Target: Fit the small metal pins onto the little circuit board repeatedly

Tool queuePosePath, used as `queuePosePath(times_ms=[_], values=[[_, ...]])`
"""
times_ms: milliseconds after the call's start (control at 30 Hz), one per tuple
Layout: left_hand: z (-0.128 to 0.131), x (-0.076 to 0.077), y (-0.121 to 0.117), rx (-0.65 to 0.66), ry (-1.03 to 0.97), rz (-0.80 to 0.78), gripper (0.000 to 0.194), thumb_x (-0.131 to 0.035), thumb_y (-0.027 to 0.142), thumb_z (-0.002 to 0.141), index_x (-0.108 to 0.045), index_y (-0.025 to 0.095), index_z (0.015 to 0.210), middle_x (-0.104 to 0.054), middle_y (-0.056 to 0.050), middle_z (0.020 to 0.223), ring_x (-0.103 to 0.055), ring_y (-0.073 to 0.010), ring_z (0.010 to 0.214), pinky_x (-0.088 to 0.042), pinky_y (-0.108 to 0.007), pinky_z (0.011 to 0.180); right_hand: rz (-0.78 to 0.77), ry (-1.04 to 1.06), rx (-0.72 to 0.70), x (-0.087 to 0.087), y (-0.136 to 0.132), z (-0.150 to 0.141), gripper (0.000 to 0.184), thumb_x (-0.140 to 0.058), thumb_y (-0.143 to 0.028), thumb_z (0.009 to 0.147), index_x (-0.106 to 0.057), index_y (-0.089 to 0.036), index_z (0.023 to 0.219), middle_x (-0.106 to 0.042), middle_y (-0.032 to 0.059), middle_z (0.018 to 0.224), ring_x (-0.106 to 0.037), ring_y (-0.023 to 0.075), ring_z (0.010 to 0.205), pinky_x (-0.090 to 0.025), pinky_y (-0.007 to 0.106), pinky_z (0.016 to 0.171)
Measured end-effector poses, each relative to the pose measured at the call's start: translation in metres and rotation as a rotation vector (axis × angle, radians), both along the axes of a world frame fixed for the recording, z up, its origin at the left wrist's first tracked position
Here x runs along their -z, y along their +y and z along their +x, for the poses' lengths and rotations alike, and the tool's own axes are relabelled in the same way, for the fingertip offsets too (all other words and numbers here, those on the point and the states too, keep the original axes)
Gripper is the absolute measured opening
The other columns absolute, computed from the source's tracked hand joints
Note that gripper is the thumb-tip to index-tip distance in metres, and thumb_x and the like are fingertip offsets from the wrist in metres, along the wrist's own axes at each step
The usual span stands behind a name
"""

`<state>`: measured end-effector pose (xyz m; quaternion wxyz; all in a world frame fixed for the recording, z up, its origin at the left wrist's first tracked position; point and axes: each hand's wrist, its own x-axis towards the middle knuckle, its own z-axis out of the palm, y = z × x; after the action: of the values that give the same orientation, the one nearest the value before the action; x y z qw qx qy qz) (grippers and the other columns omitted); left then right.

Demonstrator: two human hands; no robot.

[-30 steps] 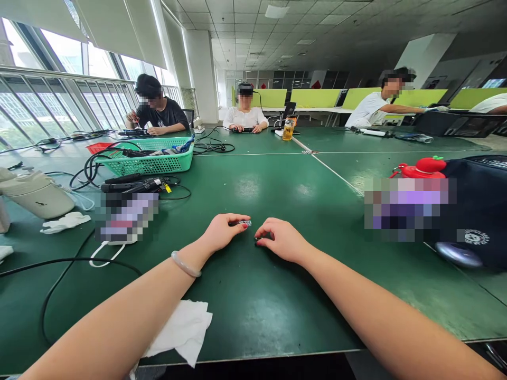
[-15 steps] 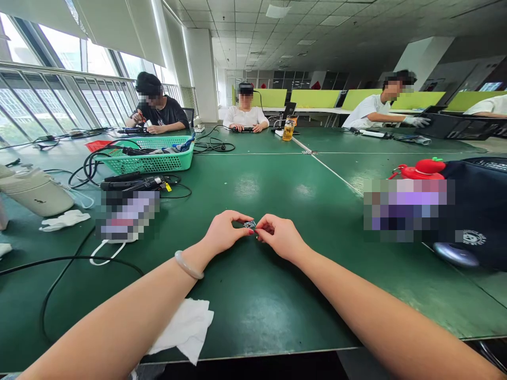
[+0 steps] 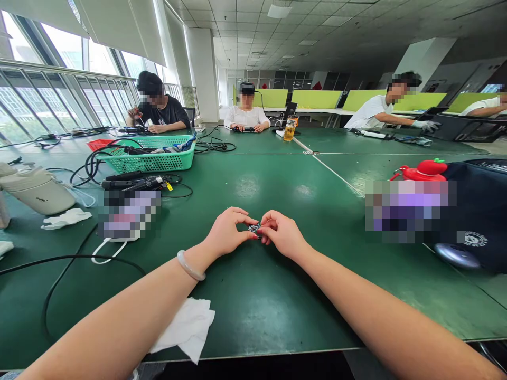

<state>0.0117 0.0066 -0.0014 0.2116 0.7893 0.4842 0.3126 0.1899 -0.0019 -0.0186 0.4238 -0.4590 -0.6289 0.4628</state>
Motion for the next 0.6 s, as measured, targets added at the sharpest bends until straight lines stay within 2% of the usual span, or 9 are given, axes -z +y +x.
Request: queuePosePath(times_ms=[233, 300, 367, 467, 533, 600], values=[[-0.001, 0.003, 0.001, 0.022, -0.090, -0.042, 0.032, -0.077, 0.030, 0.060, -0.075, 0.028, 0.092, -0.063, -0.004, 0.110, -0.057, -0.0227, 0.106, -0.041, -0.038, 0.100, -0.048, 0.009, -0.034, -0.001, 0.001, 0.002, 0.024, -0.066, -0.035, 0.070, -0.048, -0.019, 0.075, -0.058, -0.0039, 0.051, -0.054, 0.0112, 0.045, -0.046, 0.023, 0.046], [-0.001, 0.004, 0.003, 0.045, -0.165, -0.116, 0.032, -0.077, 0.030, 0.060, -0.075, 0.025, 0.091, -0.066, -0.005, 0.104, -0.060, -0.0226, 0.102, -0.043, -0.037, 0.097, 0.037, -0.066, -0.010, -0.002, -0.001, 0.003, 0.018, -0.062, -0.034, 0.074, -0.052, -0.019, 0.076, -0.059, -0.0034, 0.055, -0.054, 0.0110, 0.047, -0.046, 0.024, 0.049], [-0.001, 0.005, 0.004, 0.087, -0.274, -0.251, 0.033, -0.076, 0.031, 0.061, -0.074, 0.021, 0.092, -0.070, -0.006, 0.094, -0.063, -0.0216, 0.093, -0.047, -0.037, 0.091, 0.214, -0.207, 0.026, -0.003, -0.002, 0.005, 0.012, -0.058, -0.032, 0.079, -0.057, -0.020, 0.076, -0.061, -0.0019, 0.061, -0.056, 0.0117, 0.053, -0.047, 0.025, 0.056], [-0.001, 0.007, 0.007, 0.122, -0.447, -0.424, 0.038, -0.074, 0.031, 0.062, -0.072, 0.015, 0.097, -0.072, -0.008, 0.092, -0.065, -0.0198, 0.085, -0.050, -0.036, 0.086, 0.483, -0.392, 0.046, -0.005, -0.003, 0.007, 0.016, -0.053, -0.031, 0.085, -0.065, -0.022, 0.080, -0.068, 0.0016, 0.077, -0.060, 0.0142, 0.069, -0.047, 0.027, 0.069], [-0.001, 0.009, 0.009, 0.103, -0.498, -0.456, 0.040, -0.075, 0.029, 0.061, -0.071, 0.014, 0.099, -0.072, -0.009, 0.096, -0.065, -0.0196, 0.087, -0.049, -0.036, 0.087, 0.546, -0.441, 0.046, -0.006, -0.002, 0.010, 0.019, -0.050, -0.030, 0.088, -0.067, -0.023, 0.085, -0.070, 0.0030, 0.087, -0.062, 0.0157, 0.078, -0.046, 0.028, 0.074], [-0.001, 0.010, 0.010, 0.071, -0.492, -0.453, 0.041, -0.075, 0.029, 0.061, -0.071, 0.013, 0.099, -0.073, -0.009, 0.097, -0.065, -0.0198, 0.088, -0.049, -0.036, 0.088, 0.516, -0.493, 0.053, -0.007, 0.000, 0.013, 0.019, -0.049, -0.026, 0.089, -0.068, -0.023, 0.089, -0.069, 0.0032, 0.088, -0.062, 0.0163, 0.081, -0.046, 0.029, 0.076]])
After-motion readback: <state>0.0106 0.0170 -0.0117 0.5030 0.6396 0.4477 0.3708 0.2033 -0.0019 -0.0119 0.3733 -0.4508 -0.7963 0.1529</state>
